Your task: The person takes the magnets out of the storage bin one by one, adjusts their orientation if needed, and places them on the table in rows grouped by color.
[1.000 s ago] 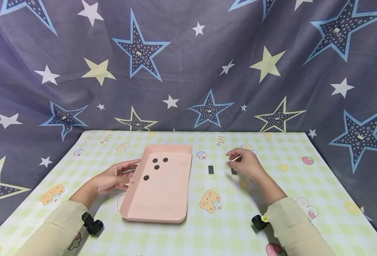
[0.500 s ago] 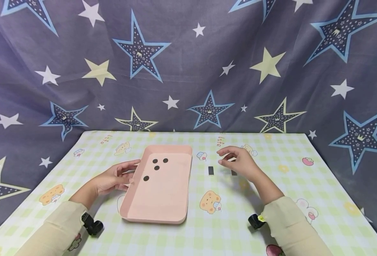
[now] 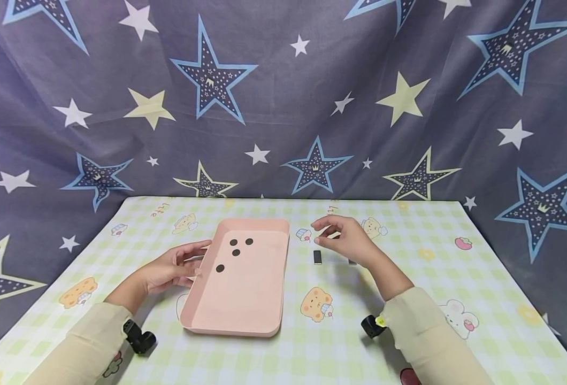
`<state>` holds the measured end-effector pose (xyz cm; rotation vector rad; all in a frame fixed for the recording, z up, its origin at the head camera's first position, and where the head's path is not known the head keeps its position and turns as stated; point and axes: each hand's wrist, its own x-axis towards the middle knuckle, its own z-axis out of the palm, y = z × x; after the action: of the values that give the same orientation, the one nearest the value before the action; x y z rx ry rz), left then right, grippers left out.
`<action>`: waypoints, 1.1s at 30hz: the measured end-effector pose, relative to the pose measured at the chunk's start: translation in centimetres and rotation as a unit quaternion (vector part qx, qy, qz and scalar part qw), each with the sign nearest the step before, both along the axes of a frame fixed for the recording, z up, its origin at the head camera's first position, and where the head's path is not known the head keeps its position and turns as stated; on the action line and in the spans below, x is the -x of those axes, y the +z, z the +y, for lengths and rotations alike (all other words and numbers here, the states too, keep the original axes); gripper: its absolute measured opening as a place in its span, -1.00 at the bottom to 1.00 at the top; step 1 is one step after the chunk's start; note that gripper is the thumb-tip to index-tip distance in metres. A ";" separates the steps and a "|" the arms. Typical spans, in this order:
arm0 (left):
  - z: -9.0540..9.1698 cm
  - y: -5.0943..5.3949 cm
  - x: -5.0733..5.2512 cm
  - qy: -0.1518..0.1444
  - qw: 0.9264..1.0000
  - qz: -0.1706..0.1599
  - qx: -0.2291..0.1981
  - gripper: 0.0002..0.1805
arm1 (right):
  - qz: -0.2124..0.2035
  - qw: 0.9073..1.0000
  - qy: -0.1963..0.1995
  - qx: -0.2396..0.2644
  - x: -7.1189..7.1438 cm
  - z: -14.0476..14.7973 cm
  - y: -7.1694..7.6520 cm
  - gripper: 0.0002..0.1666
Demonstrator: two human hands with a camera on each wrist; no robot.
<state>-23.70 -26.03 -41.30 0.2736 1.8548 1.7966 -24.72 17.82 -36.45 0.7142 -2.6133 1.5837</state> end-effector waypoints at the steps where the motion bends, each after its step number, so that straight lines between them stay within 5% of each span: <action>1: 0.0 0.0 0.0 0.000 1.000 0.000 0.000 -0.13 | 0.000 1.000 0.004 0.001 0.0 -0.1 0.1 -0.69; 24: 0.0 -0.1 -0.1 0.001 1.000 0.004 -0.001 -0.14 | 0.001 0.997 0.074 0.036 0.8 -4.0 2.1 -0.64; 33: 0.0 0.0 -0.1 0.001 1.000 0.001 -0.001 -0.13 | -0.007 0.997 0.070 0.019 1.0 -6.1 2.5 -0.66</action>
<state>-23.65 -26.00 -41.30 0.2748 1.8560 1.8000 -25.73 11.77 -33.98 0.9058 -2.5873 1.6737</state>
